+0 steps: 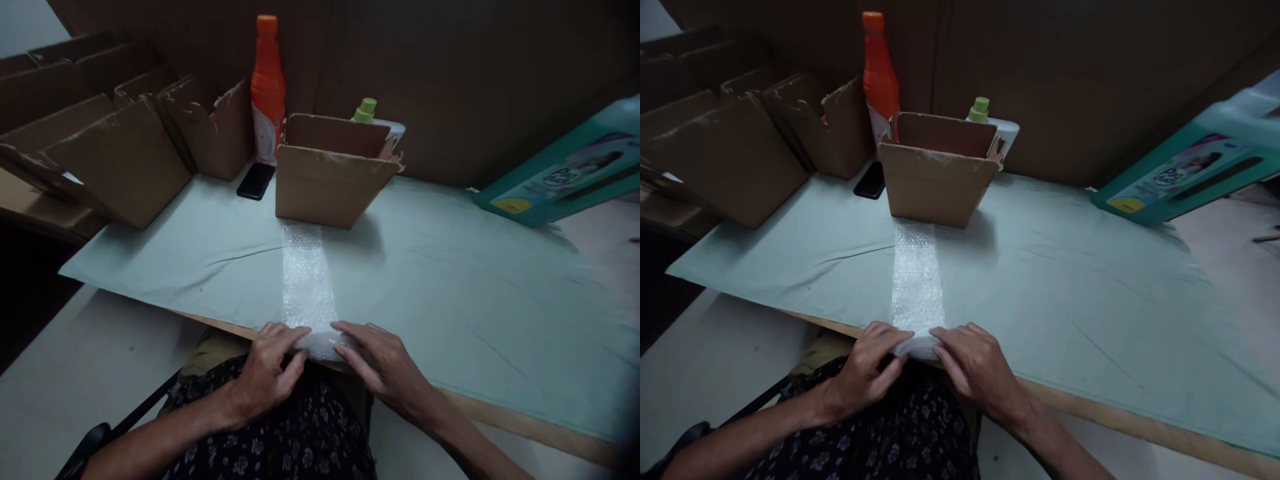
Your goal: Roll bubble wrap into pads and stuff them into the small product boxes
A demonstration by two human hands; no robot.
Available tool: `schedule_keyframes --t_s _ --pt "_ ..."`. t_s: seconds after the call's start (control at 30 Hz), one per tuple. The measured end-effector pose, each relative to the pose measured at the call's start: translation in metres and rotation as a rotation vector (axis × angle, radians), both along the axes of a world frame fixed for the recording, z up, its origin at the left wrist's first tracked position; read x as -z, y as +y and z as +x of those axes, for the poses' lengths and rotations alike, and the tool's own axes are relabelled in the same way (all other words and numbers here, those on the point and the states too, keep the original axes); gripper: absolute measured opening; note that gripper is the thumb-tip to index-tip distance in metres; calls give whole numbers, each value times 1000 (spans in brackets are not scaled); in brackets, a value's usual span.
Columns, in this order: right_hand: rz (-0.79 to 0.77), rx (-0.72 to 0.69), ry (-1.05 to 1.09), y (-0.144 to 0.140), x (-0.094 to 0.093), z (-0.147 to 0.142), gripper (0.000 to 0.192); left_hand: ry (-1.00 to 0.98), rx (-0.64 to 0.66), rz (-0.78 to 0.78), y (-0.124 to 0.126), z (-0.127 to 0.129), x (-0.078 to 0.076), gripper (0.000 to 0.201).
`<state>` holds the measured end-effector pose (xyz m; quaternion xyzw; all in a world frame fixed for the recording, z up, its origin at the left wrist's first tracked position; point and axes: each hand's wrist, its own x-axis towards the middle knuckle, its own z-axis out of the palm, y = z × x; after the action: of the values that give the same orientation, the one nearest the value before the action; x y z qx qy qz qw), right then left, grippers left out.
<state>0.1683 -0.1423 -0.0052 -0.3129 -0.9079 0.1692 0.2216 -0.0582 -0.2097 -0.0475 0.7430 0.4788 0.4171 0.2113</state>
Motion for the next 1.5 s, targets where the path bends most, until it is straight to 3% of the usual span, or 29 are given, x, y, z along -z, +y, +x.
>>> schedule_keyframes --t_s 0.07,0.17,0.27,0.37,0.47,0.57,0.63,0.7,0.77,0.87,0.97,1.1,1.2,1.27,1.4,1.5 --pt "-34 94 64 4 -5 -4 27 -61 -128 -131 1 -2 -2 35" --pt "107 161 144 2 -10 -3 31 -61 -222 -267 9 -7 -4 41" --pt "243 45 90 -4 -7 -4 30 9 -237 -231 18 -10 -4 46" --pt "252 -75 -63 -5 5 -12 30 125 -240 -171 27 -12 -3 50" --pt "250 -94 -107 4 18 -22 26 168 -231 -96 29 -18 -7 54" --pt "166 -94 -8 13 20 -26 25 158 -129 3 23 -26 -17 59" --pt "15 -77 69 17 14 -26 23 136 -26 30 18 -30 -23 58" --pt "-166 -49 94 21 9 -26 21 84 22 -7 19 -30 -25 53" --pt "-224 12 83 26 7 -26 20 52 -13 -75 27 -29 -24 48" --pt "12 119 77 32 8 -24 26 143 -121 -124 47 -28 -17 42" --pt "205 50 11 34 10 -25 30 285 -170 -123 61 -29 -12 37" --pt "167 -6 -33 33 13 -33 22 226 -89 -13 55 -35 -15 42" --pt "-41 3 78 37 13 -36 22 173 41 -14 46 -38 -21 45" --pt "-127 23 91 41 11 -36 22 140 20 -69 48 -38 -22 43" --pt "141 113 34 44 5 -36 24 242 -139 -108 76 -35 -17 36" --pt "240 46 -112 47 7 -42 28 320 -220 -157 96 -35 -13 34"
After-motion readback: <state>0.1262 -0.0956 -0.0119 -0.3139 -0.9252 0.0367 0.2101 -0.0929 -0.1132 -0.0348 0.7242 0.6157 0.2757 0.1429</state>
